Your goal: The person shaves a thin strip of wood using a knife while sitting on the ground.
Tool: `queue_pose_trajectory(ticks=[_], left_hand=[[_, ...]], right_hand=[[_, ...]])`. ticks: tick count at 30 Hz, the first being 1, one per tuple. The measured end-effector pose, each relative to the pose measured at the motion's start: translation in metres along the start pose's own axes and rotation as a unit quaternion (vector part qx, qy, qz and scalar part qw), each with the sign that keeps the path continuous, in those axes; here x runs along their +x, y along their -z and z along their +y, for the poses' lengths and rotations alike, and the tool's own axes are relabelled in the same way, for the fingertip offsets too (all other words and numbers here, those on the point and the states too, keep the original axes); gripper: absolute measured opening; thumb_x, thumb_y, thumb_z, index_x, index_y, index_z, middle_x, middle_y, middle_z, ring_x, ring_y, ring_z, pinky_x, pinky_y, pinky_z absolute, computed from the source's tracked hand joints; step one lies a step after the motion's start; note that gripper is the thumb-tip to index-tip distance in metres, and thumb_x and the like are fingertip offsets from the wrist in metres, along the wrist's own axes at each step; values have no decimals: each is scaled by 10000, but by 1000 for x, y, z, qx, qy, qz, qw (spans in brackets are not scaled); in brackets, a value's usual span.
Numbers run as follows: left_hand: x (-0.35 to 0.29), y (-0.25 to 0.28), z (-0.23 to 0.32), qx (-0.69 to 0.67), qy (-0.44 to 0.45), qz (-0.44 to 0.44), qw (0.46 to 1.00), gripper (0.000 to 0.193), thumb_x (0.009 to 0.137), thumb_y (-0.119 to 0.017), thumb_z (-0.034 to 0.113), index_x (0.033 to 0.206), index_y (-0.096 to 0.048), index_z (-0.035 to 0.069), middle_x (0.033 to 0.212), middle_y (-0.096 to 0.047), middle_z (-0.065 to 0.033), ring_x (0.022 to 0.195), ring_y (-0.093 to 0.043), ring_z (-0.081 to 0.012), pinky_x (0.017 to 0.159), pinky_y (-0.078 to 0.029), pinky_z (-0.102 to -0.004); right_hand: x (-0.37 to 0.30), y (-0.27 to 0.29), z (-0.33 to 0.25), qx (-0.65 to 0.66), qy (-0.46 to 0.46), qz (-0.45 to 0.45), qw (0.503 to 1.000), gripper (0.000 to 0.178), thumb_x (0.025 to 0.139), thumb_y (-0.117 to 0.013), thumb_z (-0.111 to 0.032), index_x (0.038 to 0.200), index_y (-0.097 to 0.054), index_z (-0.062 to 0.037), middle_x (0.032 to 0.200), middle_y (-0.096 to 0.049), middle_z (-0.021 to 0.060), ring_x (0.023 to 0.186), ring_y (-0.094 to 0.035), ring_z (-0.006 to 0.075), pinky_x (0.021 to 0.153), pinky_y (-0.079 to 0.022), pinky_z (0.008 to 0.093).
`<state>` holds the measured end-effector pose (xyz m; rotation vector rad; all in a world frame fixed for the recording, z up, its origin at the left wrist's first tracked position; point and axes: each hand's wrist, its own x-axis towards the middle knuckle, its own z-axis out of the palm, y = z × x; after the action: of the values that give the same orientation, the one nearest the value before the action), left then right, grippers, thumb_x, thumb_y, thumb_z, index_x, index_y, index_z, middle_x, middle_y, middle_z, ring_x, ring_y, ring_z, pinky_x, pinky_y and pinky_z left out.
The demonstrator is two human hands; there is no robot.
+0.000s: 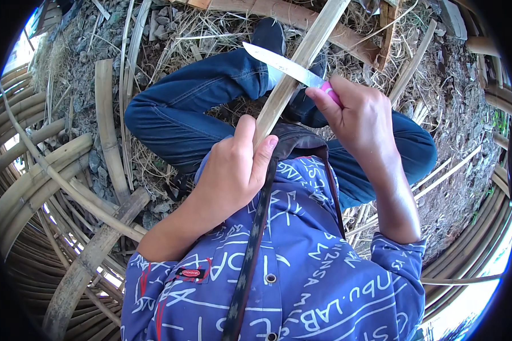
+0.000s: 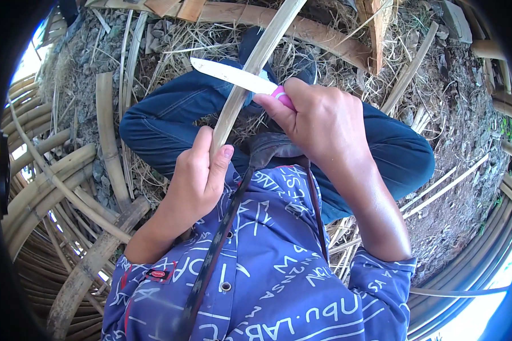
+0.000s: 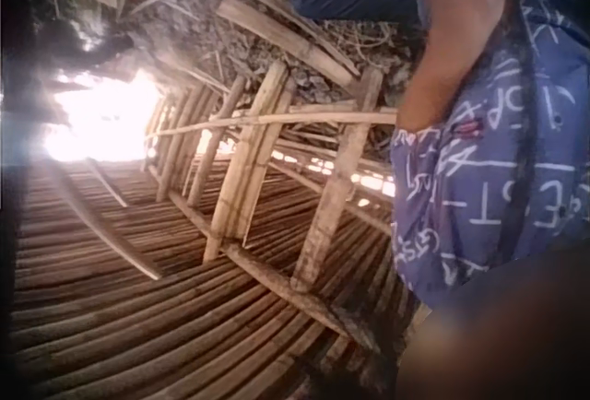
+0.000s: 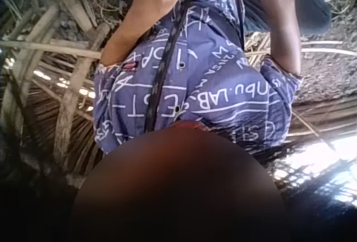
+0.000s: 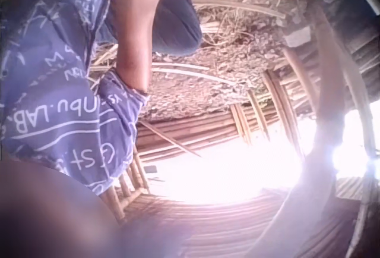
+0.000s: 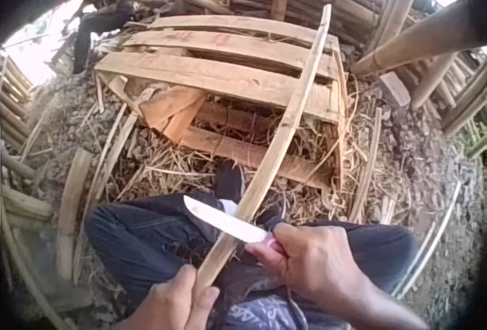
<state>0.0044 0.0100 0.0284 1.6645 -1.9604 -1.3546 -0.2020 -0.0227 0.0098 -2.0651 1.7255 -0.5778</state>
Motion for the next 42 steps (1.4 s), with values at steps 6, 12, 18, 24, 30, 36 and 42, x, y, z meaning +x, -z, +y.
queue_pose_trajectory(ticks=[6,12,18,24,30,36,42], left_hand=[[-1,-1,-1,13,-12,9,1000,245,946,-503,205,864,-400,-2,561,-526,-240,543,-567,-433,440,-418,-476],[0,-2,0,16,-17,17,1000,241,943,-508,202,873,-407,-5,564,-531,-239,544,-570,-433,445,-424,-477],[-1,-2,0,21,-17,21,999,241,944,-506,207,876,-410,-3,566,-533,-243,546,-571,-434,444,-425,-481],[0,-3,0,26,-17,21,999,248,949,-497,217,872,-409,-2,566,-533,-244,546,-569,-436,444,-425,-487],[0,-3,1,24,-22,29,999,245,948,-498,216,871,-409,1,571,-535,-246,550,-571,-435,445,-427,-492],[0,-3,0,26,-22,31,999,241,949,-497,218,877,-415,3,572,-538,-243,550,-573,-435,446,-431,-488],[0,-2,0,20,-20,30,999,246,952,-491,225,885,-419,-1,569,-536,-242,553,-576,-435,446,-432,-488]], right_hand=[[0,-2,-1,-44,10,8,999,417,832,-627,-457,658,-557,-85,528,-548,99,484,-573,299,434,-431,394],[1,-2,-2,-64,14,17,998,425,834,-618,-467,651,-553,-90,528,-552,93,485,-579,289,426,-430,385],[1,-2,-4,-90,16,30,995,418,836,-608,-479,652,-563,-106,532,-563,75,480,-587,259,420,-430,363],[1,1,-5,-103,18,18,994,411,840,-598,-486,668,-580,-113,533,-569,62,476,-589,243,416,-429,349],[2,1,-4,-111,27,36,993,409,835,-602,-489,669,-581,-116,528,-565,52,469,-585,234,407,-424,342],[3,1,-3,-124,34,40,991,416,817,-622,-495,652,-564,-117,516,-551,45,457,-575,225,398,-419,341],[4,-1,-1,-145,49,59,986,418,802,-636,-499,647,-551,-121,522,-547,40,464,-574,222,397,-419,343]])
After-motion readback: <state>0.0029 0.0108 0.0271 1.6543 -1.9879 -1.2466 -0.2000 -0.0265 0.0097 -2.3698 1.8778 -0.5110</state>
